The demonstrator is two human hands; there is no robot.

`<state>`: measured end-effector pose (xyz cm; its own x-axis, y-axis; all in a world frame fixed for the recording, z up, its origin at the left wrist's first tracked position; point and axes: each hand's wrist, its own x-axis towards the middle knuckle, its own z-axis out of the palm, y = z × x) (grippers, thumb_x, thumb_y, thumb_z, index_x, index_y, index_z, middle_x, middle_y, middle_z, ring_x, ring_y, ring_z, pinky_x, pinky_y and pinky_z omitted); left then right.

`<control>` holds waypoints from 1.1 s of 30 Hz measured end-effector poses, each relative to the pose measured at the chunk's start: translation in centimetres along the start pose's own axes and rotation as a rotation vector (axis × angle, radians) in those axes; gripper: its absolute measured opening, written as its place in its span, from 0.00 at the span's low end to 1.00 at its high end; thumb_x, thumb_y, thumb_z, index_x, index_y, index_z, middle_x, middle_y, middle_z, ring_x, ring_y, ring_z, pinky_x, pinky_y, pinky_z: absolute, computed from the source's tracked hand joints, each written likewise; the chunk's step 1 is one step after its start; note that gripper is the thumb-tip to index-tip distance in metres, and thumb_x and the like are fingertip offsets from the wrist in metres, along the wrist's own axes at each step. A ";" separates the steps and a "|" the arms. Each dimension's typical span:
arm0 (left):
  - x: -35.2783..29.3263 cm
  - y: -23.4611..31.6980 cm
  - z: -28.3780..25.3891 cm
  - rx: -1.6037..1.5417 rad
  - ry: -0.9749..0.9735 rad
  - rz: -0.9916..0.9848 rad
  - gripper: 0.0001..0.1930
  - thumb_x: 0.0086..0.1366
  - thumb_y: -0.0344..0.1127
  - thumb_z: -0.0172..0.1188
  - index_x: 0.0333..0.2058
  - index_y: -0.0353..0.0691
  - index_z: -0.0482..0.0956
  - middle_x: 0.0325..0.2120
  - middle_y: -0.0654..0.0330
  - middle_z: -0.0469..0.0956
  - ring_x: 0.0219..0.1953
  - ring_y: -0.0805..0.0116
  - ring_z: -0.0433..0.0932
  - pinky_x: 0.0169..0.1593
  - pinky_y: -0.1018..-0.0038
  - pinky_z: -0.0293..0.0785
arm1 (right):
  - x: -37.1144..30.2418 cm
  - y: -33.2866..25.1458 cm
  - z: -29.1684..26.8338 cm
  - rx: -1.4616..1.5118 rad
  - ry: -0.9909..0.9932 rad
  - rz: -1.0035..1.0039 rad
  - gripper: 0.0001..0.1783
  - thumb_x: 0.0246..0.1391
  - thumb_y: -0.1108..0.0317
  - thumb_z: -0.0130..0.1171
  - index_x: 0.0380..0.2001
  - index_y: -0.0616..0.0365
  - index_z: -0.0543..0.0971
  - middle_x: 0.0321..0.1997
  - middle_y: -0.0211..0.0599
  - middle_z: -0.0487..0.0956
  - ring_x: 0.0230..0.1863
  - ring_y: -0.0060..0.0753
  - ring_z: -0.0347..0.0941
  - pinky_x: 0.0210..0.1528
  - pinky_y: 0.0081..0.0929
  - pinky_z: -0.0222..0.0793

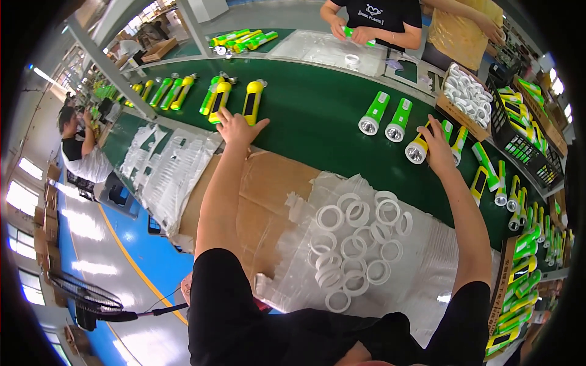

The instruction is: Assembling handheld flashlight components including reflectors and lens rings on a factory assembly line.

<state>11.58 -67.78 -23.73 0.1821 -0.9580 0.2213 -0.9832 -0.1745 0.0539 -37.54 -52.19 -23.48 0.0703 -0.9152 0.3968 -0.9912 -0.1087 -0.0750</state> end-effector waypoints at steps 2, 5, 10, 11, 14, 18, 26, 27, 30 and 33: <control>2.4 0.0 2.1 0.026 0.031 -0.047 0.43 0.49 0.70 0.60 0.46 0.30 0.79 0.67 0.43 0.52 0.70 0.46 0.47 0.65 0.51 0.54 | 0.6 1.1 1.3 0.041 -0.157 0.047 0.37 0.37 0.90 0.56 0.53 0.48 0.71 0.71 0.43 0.56 0.70 0.55 0.52 0.63 0.42 0.64; 4.9 -1.9 3.2 0.129 0.269 0.070 0.31 0.49 0.61 0.63 0.41 0.41 0.84 0.65 0.45 0.56 0.69 0.48 0.49 0.64 0.47 0.54 | 0.8 0.4 -0.4 -0.058 -0.242 -0.060 0.38 0.38 0.90 0.53 0.57 0.53 0.68 0.69 0.44 0.59 0.69 0.50 0.55 0.67 0.43 0.58; 8.7 -7.3 3.6 -0.190 0.071 -0.029 0.36 0.46 0.71 0.61 0.49 0.55 0.80 0.57 0.46 0.67 0.51 0.47 0.75 0.54 0.56 0.72 | -0.8 -2.0 -4.5 -0.086 -0.027 -0.144 0.33 0.38 0.85 0.54 0.53 0.56 0.71 0.64 0.44 0.65 0.65 0.52 0.60 0.67 0.46 0.55; 8.5 -6.3 3.9 -0.141 0.098 -0.046 0.36 0.47 0.70 0.61 0.49 0.54 0.81 0.55 0.45 0.69 0.51 0.46 0.75 0.54 0.56 0.72 | -1.8 -2.1 -4.9 -0.074 0.046 -0.134 0.32 0.37 0.85 0.55 0.52 0.56 0.72 0.62 0.44 0.67 0.64 0.53 0.61 0.66 0.47 0.57; 6.0 -3.2 3.9 -0.116 0.148 -0.061 0.35 0.48 0.70 0.61 0.47 0.51 0.82 0.51 0.43 0.71 0.52 0.44 0.72 0.53 0.55 0.72 | -4.6 -4.4 -5.6 0.058 0.138 -0.071 0.25 0.41 0.79 0.57 0.48 0.57 0.73 0.57 0.47 0.71 0.58 0.54 0.67 0.59 0.44 0.65; 2.1 -2.2 3.0 -0.513 0.339 0.326 0.28 0.53 0.58 0.67 0.40 0.36 0.83 0.35 0.38 0.74 0.38 0.43 0.75 0.44 0.56 0.72 | -7.9 -8.3 -5.8 0.412 0.231 -0.085 0.18 0.47 0.76 0.55 0.44 0.54 0.77 0.49 0.41 0.76 0.52 0.48 0.72 0.54 0.41 0.68; -23.9 11.3 -10.5 -0.925 0.094 1.133 0.26 0.44 0.37 0.75 0.42 0.31 0.77 0.54 0.41 0.65 0.55 0.43 0.67 0.56 0.56 0.67 | -13.7 -15.4 -11.2 1.803 0.153 0.625 0.32 0.54 0.48 0.63 0.54 0.59 0.72 0.48 0.31 0.77 0.47 0.27 0.74 0.50 0.28 0.71; -26.7 12.2 -11.2 -0.941 0.071 1.224 0.26 0.43 0.37 0.76 0.41 0.31 0.78 0.55 0.39 0.64 0.56 0.43 0.67 0.56 0.56 0.67 | -15.1 -15.4 -11.3 1.878 0.297 0.728 0.29 0.53 0.49 0.64 0.52 0.57 0.73 0.45 0.30 0.78 0.47 0.27 0.75 0.50 0.29 0.72; -32.5 14.9 -12.3 -1.072 -0.250 1.269 0.26 0.47 0.40 0.75 0.43 0.34 0.78 0.54 0.38 0.64 0.56 0.42 0.67 0.58 0.58 0.65 | -20.7 -14.0 -13.4 1.951 0.721 0.599 0.20 0.50 0.61 0.64 0.44 0.58 0.74 0.41 0.36 0.79 0.45 0.32 0.76 0.51 0.33 0.71; -35.5 17.1 -10.8 -1.050 -0.378 1.271 0.20 0.57 0.41 0.67 0.46 0.39 0.79 0.54 0.37 0.64 0.55 0.41 0.67 0.58 0.57 0.64 | -26.0 -12.3 -16.6 1.853 0.933 0.637 0.27 0.49 0.63 0.62 0.51 0.60 0.67 0.38 0.42 0.78 0.42 0.39 0.76 0.48 0.37 0.72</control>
<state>-11.59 -34.27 -20.11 -0.8257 -0.3876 0.4099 -0.0344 0.7598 0.6492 -29.08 -20.57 -17.67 -0.7647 -0.6304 0.1337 0.3969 -0.6242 -0.6730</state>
